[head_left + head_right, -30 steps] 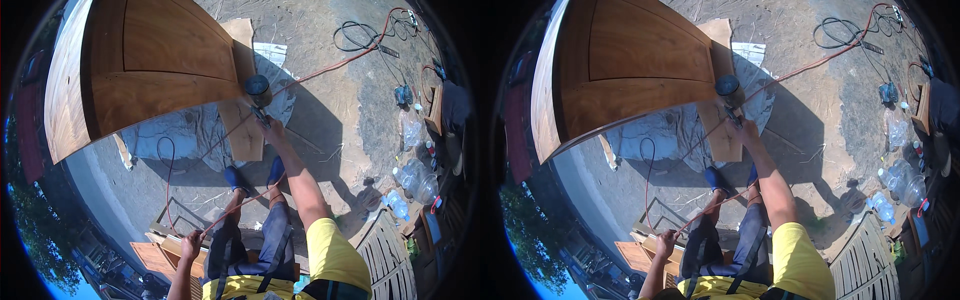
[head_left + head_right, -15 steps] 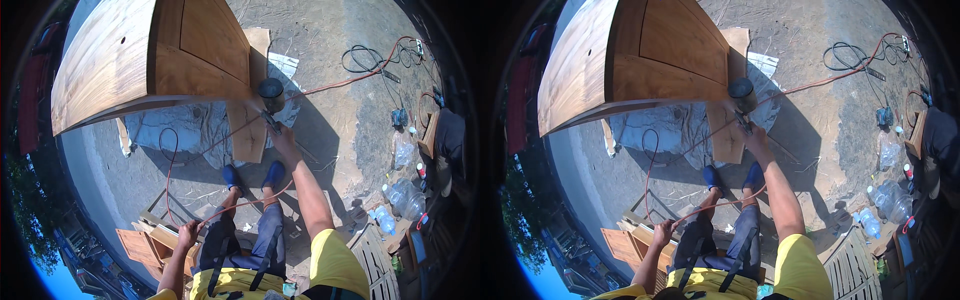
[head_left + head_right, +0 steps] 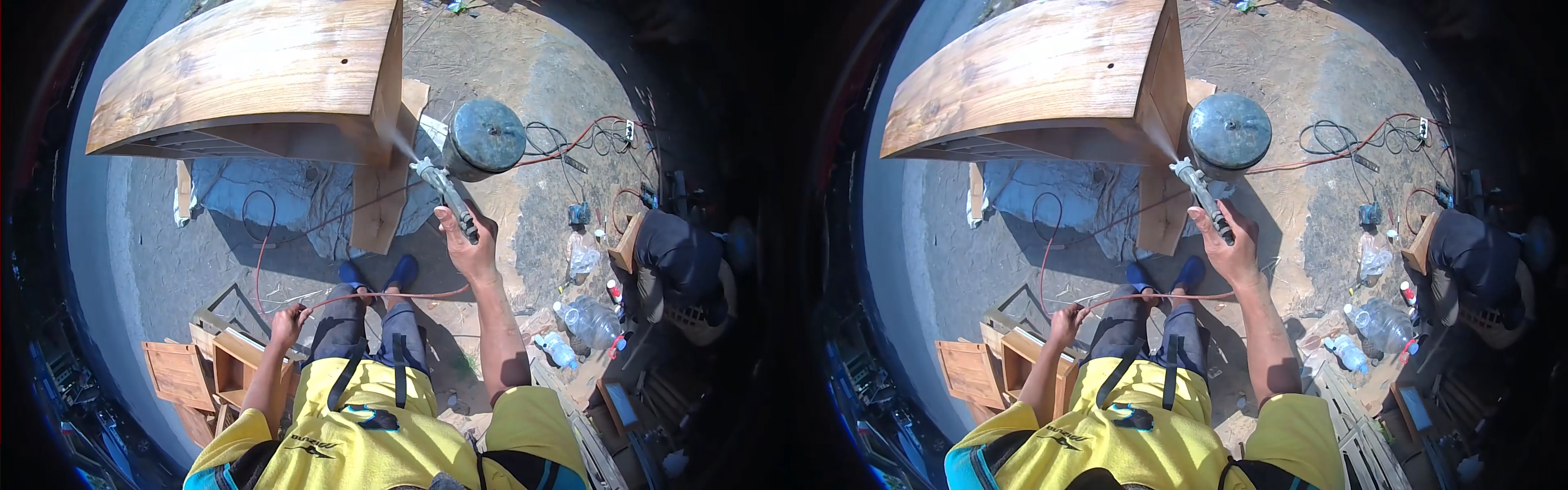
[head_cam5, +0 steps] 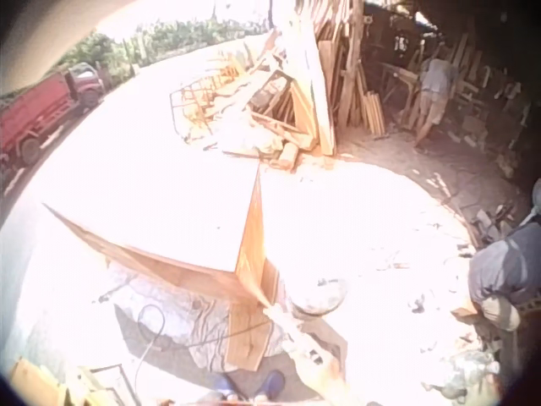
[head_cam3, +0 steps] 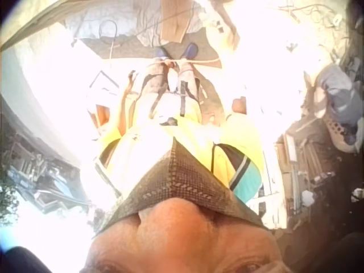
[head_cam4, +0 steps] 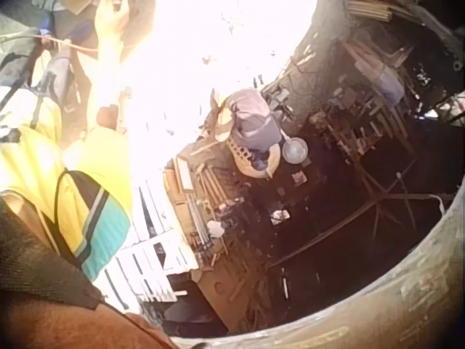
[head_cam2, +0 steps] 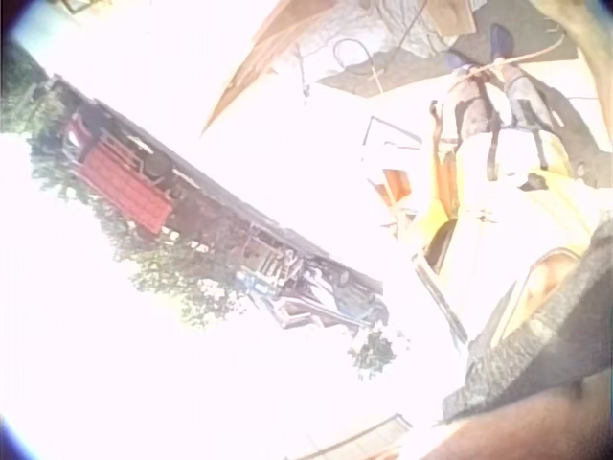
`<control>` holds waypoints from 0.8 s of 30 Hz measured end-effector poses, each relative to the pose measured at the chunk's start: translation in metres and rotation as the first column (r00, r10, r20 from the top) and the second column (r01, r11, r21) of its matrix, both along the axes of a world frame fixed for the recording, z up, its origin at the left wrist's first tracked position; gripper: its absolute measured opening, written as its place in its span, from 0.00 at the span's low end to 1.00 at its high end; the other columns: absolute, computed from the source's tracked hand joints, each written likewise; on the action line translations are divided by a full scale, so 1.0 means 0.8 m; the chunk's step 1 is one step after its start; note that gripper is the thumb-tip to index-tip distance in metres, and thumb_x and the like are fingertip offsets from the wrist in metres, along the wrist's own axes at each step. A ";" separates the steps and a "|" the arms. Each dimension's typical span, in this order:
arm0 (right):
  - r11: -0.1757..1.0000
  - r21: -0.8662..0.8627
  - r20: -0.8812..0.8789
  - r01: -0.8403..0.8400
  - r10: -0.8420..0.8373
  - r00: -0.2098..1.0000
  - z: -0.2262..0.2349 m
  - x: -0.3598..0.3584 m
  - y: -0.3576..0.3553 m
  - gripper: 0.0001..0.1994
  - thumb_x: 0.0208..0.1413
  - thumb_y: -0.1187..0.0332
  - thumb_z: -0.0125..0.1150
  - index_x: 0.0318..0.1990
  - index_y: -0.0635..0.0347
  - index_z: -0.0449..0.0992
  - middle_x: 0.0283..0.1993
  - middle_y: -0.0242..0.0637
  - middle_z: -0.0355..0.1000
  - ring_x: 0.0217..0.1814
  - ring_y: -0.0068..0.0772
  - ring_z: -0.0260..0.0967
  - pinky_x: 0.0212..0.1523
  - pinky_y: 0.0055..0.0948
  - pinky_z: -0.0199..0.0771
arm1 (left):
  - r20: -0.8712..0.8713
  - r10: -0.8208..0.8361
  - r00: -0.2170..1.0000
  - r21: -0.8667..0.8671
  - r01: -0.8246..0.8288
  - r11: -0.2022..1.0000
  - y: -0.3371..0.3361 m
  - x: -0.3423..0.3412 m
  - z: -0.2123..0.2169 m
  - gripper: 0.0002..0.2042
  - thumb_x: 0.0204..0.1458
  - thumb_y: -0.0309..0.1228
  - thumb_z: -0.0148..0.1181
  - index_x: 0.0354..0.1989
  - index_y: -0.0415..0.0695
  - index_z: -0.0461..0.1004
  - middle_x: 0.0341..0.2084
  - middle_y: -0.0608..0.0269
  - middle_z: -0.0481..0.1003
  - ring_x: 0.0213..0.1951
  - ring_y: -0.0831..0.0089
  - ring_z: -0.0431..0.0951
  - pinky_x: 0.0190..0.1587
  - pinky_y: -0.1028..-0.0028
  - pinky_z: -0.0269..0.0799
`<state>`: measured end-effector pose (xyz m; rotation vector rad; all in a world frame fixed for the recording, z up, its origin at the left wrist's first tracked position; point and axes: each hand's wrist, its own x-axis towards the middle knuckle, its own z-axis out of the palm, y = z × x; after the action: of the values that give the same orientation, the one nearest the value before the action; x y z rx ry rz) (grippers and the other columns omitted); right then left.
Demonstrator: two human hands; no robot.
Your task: The person spray paints a wooden cabinet using a spray gun, coating its exterior surfaces, inner compartments, and shelves.
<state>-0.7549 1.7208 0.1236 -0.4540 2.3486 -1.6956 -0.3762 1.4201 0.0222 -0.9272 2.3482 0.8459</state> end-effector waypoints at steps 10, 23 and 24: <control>0.954 0.290 0.133 0.073 -0.116 0.984 0.065 0.011 -0.035 0.26 0.66 0.43 0.66 0.42 0.64 0.83 0.26 0.32 0.77 0.28 0.23 0.71 0.34 0.30 0.71 | -0.188 0.084 0.979 -0.001 -0.086 0.996 -0.042 0.017 0.031 0.19 0.62 0.49 0.66 0.41 0.43 0.84 0.24 0.47 0.81 0.30 0.47 0.84 0.35 0.53 0.75; 0.997 -0.034 0.280 0.068 -0.056 0.958 0.099 0.164 -0.201 0.23 0.68 0.46 0.65 0.51 0.59 0.81 0.37 0.31 0.81 0.20 0.12 0.60 0.20 0.19 0.55 | -0.488 0.420 0.765 0.043 -0.459 0.887 -0.194 0.136 0.037 0.17 0.62 0.46 0.66 0.39 0.41 0.83 0.34 0.50 0.82 0.40 0.50 0.83 0.44 0.54 0.75; 0.998 0.000 0.240 0.060 -0.058 0.969 0.103 0.177 -0.226 0.23 0.68 0.46 0.64 0.52 0.58 0.80 0.38 0.33 0.81 0.19 0.11 0.59 0.18 0.18 0.54 | -0.504 0.432 0.747 0.042 -0.479 0.877 -0.218 0.147 0.037 0.17 0.62 0.46 0.66 0.39 0.41 0.83 0.34 0.50 0.82 0.40 0.50 0.83 0.44 0.54 0.75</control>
<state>-0.6131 1.5398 0.2059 -0.1693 2.2023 -1.6798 -0.2582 1.2457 0.0515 -1.5206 2.6440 1.3181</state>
